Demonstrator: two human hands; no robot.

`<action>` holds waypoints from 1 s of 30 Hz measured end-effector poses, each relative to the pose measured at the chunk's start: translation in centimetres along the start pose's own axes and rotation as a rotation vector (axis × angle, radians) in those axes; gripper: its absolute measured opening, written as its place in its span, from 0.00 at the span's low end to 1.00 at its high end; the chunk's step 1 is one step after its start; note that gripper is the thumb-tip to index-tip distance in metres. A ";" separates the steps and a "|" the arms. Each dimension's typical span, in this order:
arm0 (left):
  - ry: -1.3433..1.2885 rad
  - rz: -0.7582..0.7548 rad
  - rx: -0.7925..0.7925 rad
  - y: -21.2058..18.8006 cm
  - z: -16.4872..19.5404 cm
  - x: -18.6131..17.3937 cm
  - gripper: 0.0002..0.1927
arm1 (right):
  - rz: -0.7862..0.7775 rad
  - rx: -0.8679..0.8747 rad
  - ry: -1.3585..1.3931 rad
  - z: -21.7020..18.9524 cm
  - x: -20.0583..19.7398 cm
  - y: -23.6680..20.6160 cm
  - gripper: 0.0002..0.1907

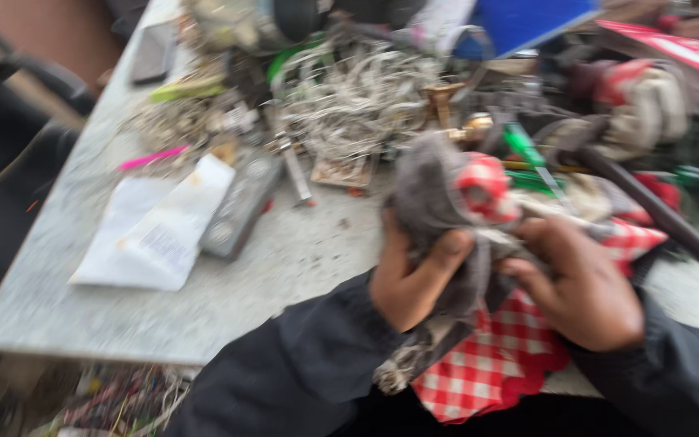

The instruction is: The person holds a small electrical component wrapped in a cloth and uses pliers and a screwdriver to adjust and manipulate its internal parts. The person repeatedly repositions the component and tools while working on the same item.

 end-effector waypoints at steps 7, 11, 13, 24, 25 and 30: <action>-0.148 0.067 0.030 1.3 0.3 0.4 0.33 | -0.230 0.110 -0.107 1.0 1.4 1.9 0.19; -0.126 -0.003 0.023 1.7 0.9 0.5 0.27 | -0.040 -0.184 -0.121 -1.2 0.2 1.9 0.22; -0.172 -0.019 -0.032 1.7 0.6 0.6 0.26 | -0.120 -0.067 -0.272 0.0 1.0 1.6 0.20; -0.362 0.044 -0.265 1.8 -1.9 0.1 0.15 | -0.017 -0.288 -0.396 0.0 0.7 1.0 0.22; -0.376 0.055 -0.264 1.8 -1.9 0.2 0.15 | -0.035 -0.307 -0.400 0.2 0.7 1.1 0.24; -0.301 0.087 -0.273 1.5 -1.8 0.2 0.15 | -0.037 -0.383 -0.398 0.5 0.7 1.2 0.25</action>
Point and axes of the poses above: each hand's wrist, its own y-axis towards the middle knuckle, its own x-axis out of the palm, z = x × y, the point moved 8 cm from there along y, towards the middle knuckle, and after that the axes turned 12 degrees about -y, right-handed, at the moved point
